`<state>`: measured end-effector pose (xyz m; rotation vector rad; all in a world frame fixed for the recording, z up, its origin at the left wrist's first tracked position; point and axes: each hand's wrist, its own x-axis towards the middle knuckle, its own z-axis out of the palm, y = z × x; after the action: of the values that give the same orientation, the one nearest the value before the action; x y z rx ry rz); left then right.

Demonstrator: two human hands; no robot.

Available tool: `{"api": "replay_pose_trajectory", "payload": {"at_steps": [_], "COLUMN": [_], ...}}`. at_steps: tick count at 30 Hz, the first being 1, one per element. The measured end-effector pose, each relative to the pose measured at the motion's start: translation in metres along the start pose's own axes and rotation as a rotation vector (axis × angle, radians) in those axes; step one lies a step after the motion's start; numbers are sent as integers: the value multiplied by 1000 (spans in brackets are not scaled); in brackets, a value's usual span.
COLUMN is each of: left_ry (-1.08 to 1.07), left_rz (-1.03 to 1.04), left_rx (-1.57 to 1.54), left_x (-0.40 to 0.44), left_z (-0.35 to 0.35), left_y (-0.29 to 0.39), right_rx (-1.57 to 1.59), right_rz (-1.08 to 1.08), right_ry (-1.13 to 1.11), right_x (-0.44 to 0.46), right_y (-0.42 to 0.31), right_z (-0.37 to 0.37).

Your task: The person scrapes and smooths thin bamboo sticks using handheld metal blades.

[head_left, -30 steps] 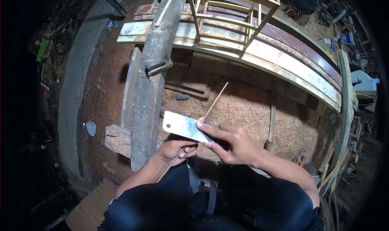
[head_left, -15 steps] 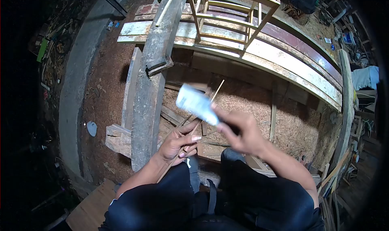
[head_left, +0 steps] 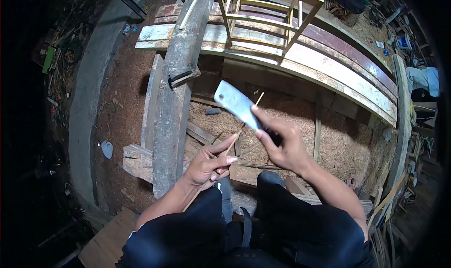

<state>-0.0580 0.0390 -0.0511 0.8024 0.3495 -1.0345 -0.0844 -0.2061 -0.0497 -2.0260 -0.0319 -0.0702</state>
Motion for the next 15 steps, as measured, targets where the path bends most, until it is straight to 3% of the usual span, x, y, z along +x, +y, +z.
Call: {"api": "replay_pose_trajectory", "payload": {"at_steps": [4,6,7,8,10,12,14,15], "left_ry": [-9,-37,-45,-45,102,104,4,45], "left_rz": [-24,14,19,21,-45,-84,-43,-10], "left_rx": [82,80,134,130,113,50,60,9], "left_x": [2,2,1,0,1,-2,2,1], "left_z": [-4,-3,-3,0,8,1,5,10], "left_y": [2,1,0,1,6,3,9,6], "right_rx": [-91,173,187,184,100,-75,62,129], "right_rz": [-52,-59,91,90,-120,8,-116,-49], "right_ry": [-311,-20,16,12,-78,-353,-151,-55], "right_x": [-19,-4,3,0,-8,-20,-10,-3], "right_y": [-25,-2,0,3,0,-26,-6,0], "right_z": [5,9,-3,0,8,3,4,2]}}
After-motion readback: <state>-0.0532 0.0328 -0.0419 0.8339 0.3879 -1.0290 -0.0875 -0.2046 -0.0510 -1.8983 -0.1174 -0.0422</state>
